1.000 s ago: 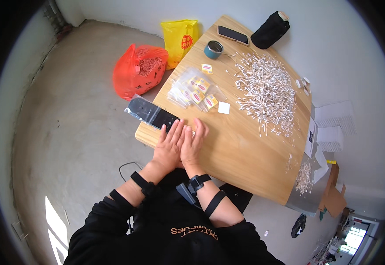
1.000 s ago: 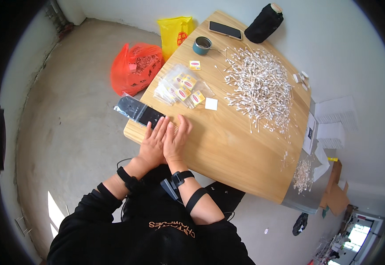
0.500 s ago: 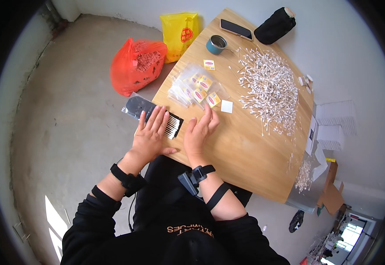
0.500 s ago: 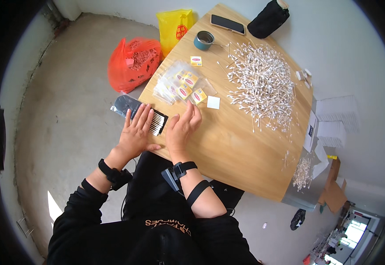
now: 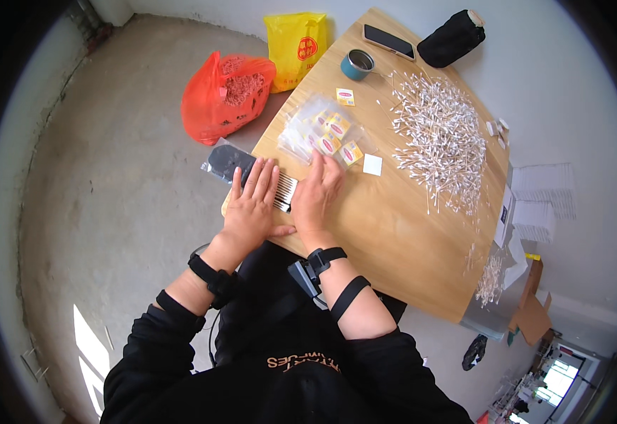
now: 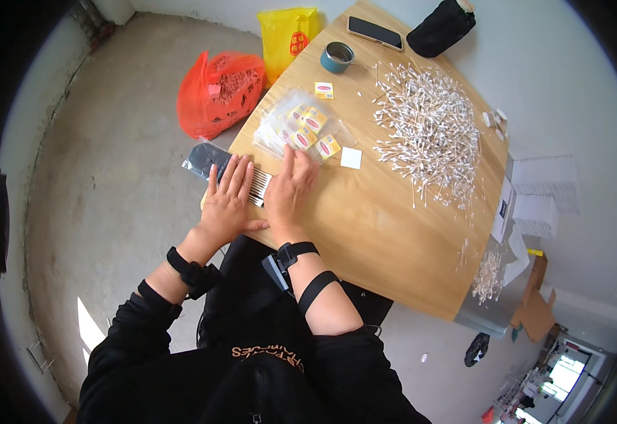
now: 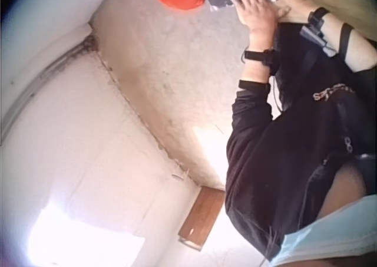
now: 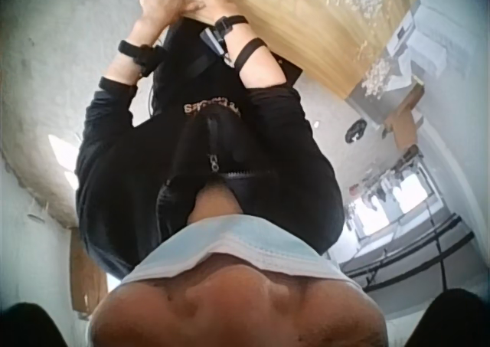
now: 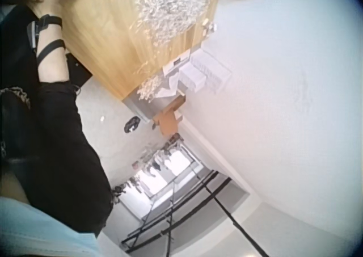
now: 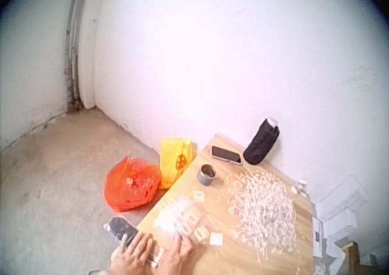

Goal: Manually counting, aligning, and placing cotton swabs into small plastic bags.

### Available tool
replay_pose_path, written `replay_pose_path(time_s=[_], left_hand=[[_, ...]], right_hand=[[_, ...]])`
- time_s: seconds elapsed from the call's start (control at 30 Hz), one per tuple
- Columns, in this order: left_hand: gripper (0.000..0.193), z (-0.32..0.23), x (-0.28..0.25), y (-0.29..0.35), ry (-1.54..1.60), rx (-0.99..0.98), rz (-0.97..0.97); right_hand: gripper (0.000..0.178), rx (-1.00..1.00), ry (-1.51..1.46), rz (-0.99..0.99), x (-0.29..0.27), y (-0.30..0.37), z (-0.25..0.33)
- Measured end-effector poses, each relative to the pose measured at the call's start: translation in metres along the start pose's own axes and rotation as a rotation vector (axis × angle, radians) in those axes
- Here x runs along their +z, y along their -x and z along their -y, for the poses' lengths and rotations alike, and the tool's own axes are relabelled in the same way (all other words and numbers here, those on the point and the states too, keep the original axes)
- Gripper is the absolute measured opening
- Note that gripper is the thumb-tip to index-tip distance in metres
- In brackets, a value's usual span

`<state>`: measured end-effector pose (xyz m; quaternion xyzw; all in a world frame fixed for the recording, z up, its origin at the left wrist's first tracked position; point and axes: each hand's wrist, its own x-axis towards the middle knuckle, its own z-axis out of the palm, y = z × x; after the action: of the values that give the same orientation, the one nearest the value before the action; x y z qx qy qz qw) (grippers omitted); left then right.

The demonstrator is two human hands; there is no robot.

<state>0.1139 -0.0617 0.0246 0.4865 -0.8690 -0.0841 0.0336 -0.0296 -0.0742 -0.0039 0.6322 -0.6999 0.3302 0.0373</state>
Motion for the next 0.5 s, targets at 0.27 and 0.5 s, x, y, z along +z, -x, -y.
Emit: replay_pose_path(time_s=[0.27,0.5], left_hand=[[0.119,0.000,-0.004,0.001,-0.047,-0.005,0.026],[0.119,0.004,-0.003,0.003,0.061,0.013,-0.005]], right_hand=[[0.080,0.004,-0.377,0.132,-0.031,0.026,0.003],[0.081,0.034,-0.333,0.212,-0.031,0.026,0.002]])
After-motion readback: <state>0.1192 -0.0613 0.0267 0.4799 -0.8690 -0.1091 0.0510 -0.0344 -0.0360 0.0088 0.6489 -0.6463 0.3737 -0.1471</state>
